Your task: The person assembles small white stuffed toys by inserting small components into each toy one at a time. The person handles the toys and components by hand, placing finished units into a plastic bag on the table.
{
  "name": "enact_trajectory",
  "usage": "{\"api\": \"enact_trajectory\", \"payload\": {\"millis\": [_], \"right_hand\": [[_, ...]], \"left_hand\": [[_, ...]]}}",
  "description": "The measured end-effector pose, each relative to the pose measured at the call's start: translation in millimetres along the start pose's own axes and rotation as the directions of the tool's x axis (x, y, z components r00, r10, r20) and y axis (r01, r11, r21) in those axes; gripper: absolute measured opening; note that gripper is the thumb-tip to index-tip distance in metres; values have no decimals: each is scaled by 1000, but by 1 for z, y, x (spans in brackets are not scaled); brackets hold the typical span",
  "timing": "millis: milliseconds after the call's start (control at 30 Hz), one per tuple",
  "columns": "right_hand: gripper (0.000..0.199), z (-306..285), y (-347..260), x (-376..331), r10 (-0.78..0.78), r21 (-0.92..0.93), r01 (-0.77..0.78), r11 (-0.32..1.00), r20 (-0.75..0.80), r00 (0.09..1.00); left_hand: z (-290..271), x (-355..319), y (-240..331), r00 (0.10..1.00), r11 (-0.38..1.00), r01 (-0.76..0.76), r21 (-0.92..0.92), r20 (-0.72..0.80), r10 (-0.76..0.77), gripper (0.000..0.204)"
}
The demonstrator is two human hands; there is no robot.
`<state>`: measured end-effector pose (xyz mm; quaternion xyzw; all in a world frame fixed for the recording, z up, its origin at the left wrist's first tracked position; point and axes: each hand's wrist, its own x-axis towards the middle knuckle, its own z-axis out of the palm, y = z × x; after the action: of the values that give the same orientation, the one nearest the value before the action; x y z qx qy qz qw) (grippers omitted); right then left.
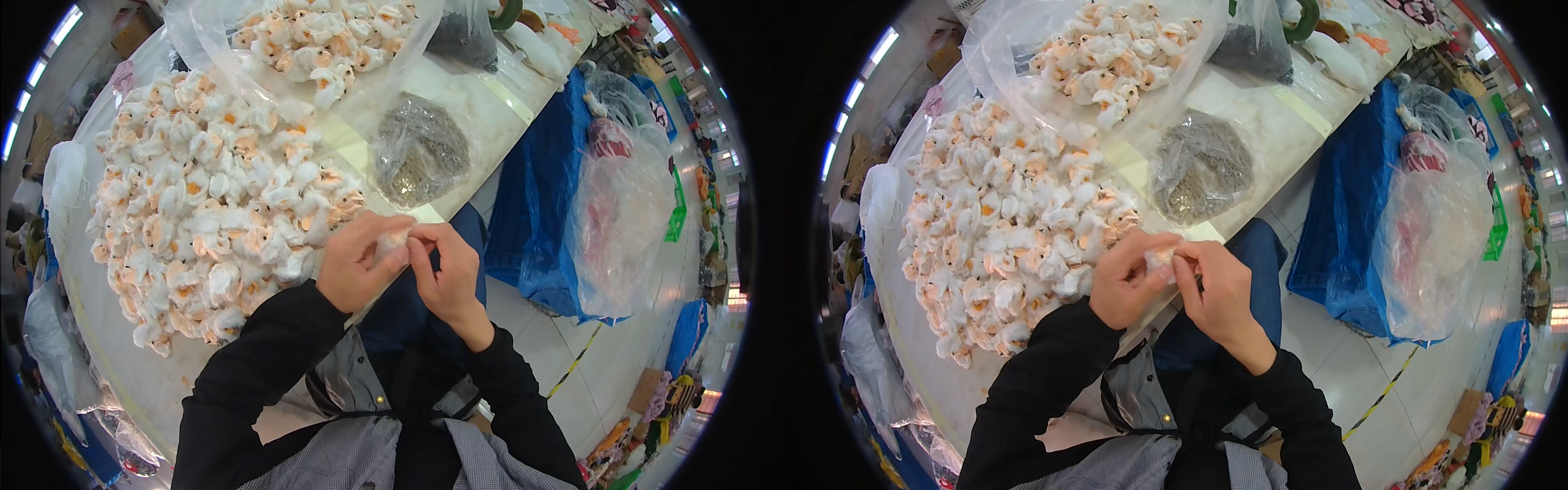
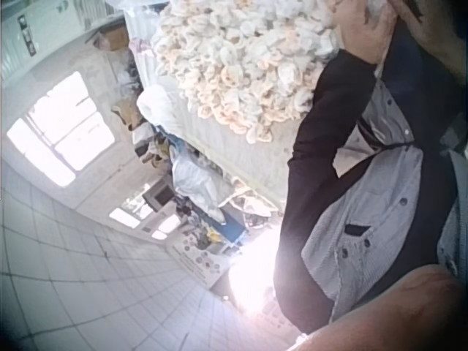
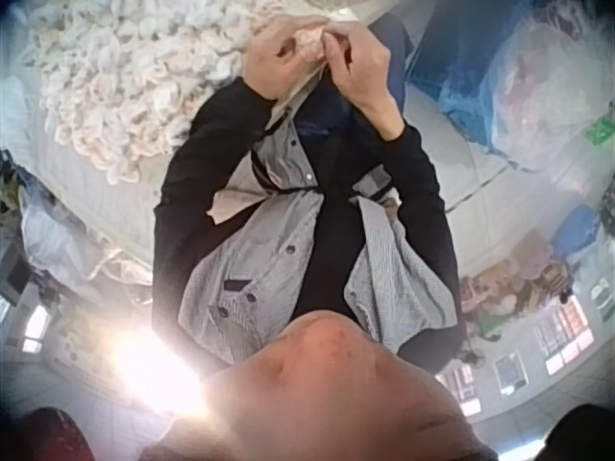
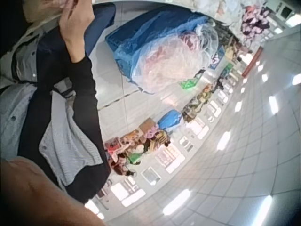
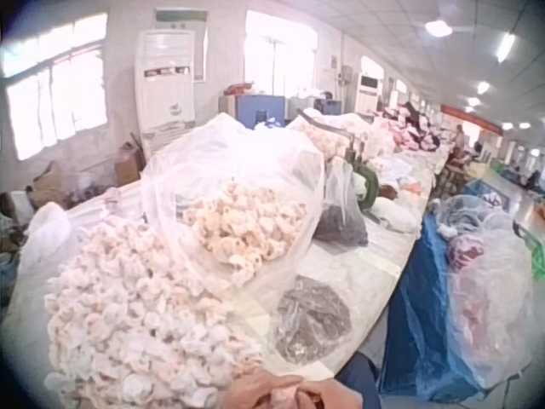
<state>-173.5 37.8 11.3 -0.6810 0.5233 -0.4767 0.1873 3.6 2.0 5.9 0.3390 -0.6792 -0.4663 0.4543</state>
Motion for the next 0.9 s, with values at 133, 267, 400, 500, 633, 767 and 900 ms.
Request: {"api": "enact_trajectory", "payload": {"millis": [133, 267, 400, 500, 633, 767, 900], "right_hand": [[12, 3, 1, -7, 50, 144, -55, 988, 43, 998], [10, 8, 4, -5, 124, 220, -143, 965, 99, 987], [15, 9, 3, -4, 187, 238, -218, 947, 145, 972], [18, 12, 3, -5, 212, 246, -245, 938, 153, 965], [20, 15, 4, -3, 240, 273, -277, 921, 162, 957], [20, 14, 6, -1, 271, 316, -325, 891, 204, 941], [19, 14, 8, 0, 266, 288, -322, 902, 216, 940]], "left_hand": [[-2, -2, 4, 995, 991, 88, 100, 36, -92, 23], [-2, -3, 2, 994, 980, 102, 173, 16, -106, 18], [-2, -1, 2, 993, 973, 111, 203, 3, -114, 16], [-2, -1, -1, 995, 971, 95, 217, -8, -96, 15], [-2, -1, -5, 996, 962, 94, 257, -26, -90, 15], [-4, -1, -5, 987, 964, 162, 213, -31, -159, 15], [-4, 0, -6, 985, 962, 175, 210, -28, -173, 15]]}}
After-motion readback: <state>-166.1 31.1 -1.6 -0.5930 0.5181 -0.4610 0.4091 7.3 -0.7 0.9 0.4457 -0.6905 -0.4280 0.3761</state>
